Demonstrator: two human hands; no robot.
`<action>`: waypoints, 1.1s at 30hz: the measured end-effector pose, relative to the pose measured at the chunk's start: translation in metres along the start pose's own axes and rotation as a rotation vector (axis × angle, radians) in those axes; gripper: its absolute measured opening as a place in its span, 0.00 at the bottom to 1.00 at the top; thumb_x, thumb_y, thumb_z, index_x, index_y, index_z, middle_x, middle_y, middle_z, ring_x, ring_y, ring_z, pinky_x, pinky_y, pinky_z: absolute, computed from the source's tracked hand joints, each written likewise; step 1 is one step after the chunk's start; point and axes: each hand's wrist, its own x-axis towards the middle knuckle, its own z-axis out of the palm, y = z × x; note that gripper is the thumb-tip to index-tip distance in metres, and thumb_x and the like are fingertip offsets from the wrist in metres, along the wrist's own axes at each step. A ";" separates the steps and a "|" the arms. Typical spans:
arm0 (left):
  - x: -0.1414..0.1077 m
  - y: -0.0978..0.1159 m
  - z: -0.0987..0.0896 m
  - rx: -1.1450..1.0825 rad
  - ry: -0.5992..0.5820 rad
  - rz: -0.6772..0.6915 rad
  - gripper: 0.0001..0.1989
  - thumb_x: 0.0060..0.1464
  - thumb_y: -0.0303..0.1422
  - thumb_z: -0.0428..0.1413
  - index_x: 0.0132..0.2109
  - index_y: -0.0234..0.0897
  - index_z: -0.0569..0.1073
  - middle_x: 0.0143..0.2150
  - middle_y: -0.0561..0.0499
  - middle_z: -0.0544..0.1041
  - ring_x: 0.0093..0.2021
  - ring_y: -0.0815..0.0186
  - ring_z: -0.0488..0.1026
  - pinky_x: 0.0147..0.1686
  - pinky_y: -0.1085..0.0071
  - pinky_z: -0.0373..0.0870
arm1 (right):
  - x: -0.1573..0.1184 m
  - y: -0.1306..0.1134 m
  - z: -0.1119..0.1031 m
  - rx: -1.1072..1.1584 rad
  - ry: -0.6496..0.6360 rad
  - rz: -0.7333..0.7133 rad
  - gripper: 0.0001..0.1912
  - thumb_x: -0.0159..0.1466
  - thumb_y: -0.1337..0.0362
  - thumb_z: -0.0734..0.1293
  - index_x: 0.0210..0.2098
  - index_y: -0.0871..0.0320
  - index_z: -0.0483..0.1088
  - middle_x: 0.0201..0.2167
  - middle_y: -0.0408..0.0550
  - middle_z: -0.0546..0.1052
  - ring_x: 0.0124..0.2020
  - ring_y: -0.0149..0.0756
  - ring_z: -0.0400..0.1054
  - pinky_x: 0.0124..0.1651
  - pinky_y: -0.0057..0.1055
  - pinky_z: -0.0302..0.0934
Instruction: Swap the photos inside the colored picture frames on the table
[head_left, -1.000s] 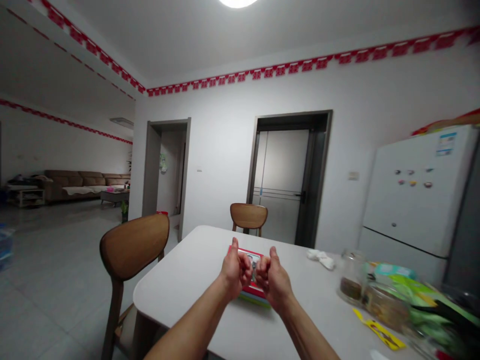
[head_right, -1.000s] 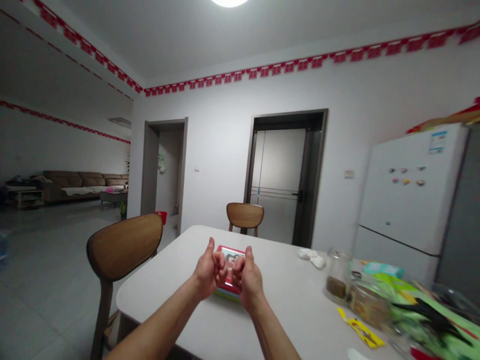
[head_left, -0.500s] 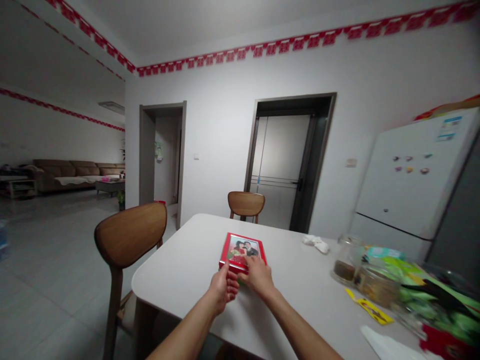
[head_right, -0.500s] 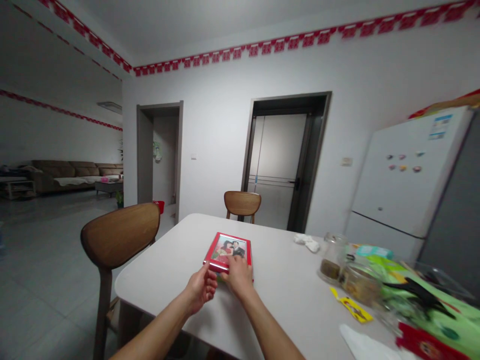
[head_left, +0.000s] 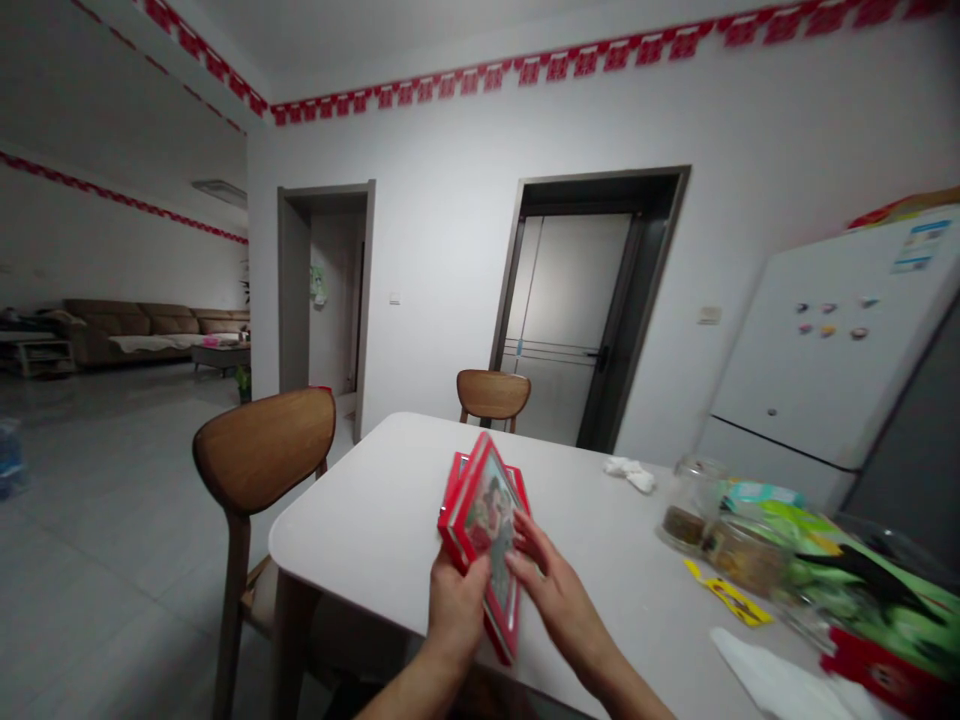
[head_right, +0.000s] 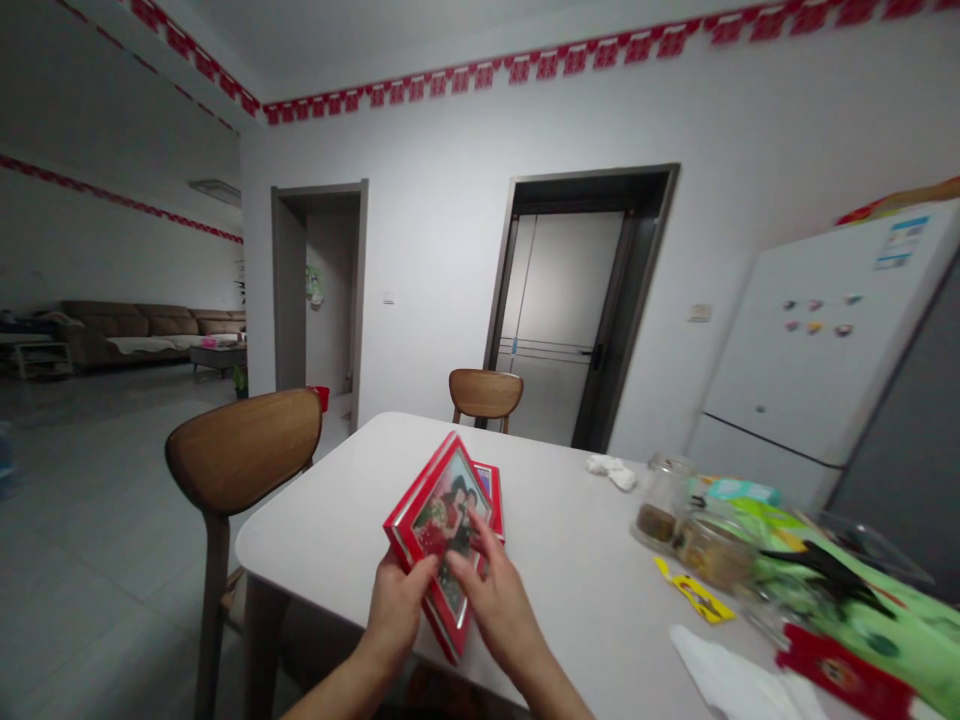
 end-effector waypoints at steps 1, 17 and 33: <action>-0.009 0.008 -0.002 0.126 -0.061 0.110 0.15 0.46 0.28 0.52 0.45 0.34 0.69 0.43 0.45 0.73 0.45 0.58 0.68 0.46 0.66 0.61 | -0.005 -0.007 -0.005 0.179 0.032 0.089 0.27 0.54 0.52 0.58 0.52 0.50 0.53 0.53 0.49 0.61 0.51 0.41 0.57 0.47 0.40 0.55; -0.074 -0.065 -0.057 1.563 -0.496 0.931 0.19 0.54 0.29 0.47 0.53 0.46 0.60 0.48 0.45 0.71 0.41 0.55 0.72 0.28 0.70 0.74 | -0.046 0.055 -0.008 0.548 -0.024 0.415 0.17 0.47 0.60 0.61 0.35 0.60 0.68 0.31 0.50 0.76 0.33 0.42 0.70 0.33 0.34 0.62; -0.076 -0.063 -0.036 1.417 -0.714 0.550 0.18 0.52 0.30 0.50 0.51 0.44 0.63 0.53 0.44 0.66 0.50 0.52 0.63 0.43 0.61 0.66 | -0.035 0.100 -0.022 -0.851 0.052 0.136 0.22 0.50 0.67 0.56 0.44 0.67 0.65 0.39 0.58 0.70 0.42 0.41 0.63 0.47 0.32 0.54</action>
